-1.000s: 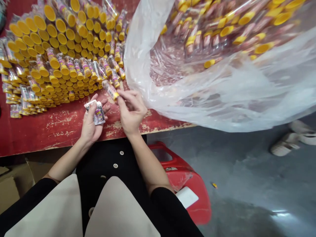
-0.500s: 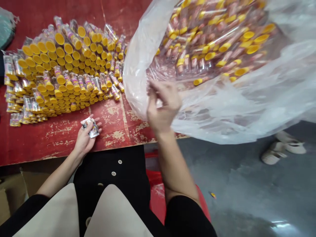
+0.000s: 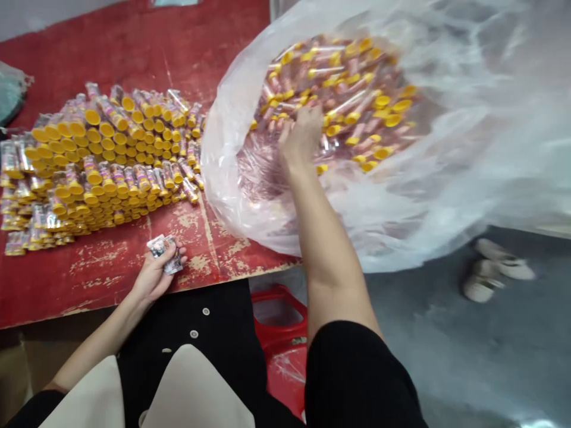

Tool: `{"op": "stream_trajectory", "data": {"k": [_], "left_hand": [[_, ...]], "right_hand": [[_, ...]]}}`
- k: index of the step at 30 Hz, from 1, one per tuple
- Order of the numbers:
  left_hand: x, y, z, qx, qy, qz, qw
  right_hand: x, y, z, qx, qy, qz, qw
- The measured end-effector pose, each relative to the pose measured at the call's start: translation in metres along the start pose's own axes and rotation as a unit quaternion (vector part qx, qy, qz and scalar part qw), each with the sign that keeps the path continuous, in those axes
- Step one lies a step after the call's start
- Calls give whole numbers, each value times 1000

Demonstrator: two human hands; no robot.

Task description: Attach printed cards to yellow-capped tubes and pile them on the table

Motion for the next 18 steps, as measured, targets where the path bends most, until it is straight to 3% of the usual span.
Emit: {"op": "stream_trajectory", "data": {"k": [2, 5, 8, 11, 13, 16, 18], "left_hand": [[-3, -2, 3, 4, 14, 7, 1000], [-9, -5, 10, 13, 31, 16, 999], [-13, -7, 14, 26, 22, 19, 999], [-13, -6, 17, 30, 10, 13, 999], [-12, -5, 17, 30, 13, 5, 999], [-12, -1, 14, 28, 19, -23, 999], [-13, 5, 8, 29, 13, -54, 998]], "right_hand": [[27, -52, -15, -36, -26, 2, 999], [74, -141, -42, -129, -186, 83, 971], [109, -194, -74, -73, -283, 164, 942], [121, -199, -101, -23, -304, 154, 940], [121, -190, -108, -50, -289, 120, 948], [122, -181, -99, -163, -197, 57, 965], [127, -181, -82, -267, -123, -26, 955]]}}
Point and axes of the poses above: each hand's wrist, its own x-axis away from the middle knuckle, its own z-axis out of the back of the hand, y = z × x, the point moved 2 cm from there along -x, towards the middle knuckle, and after that the axes turned 10 degrees about -x, right-handed, at the moved point
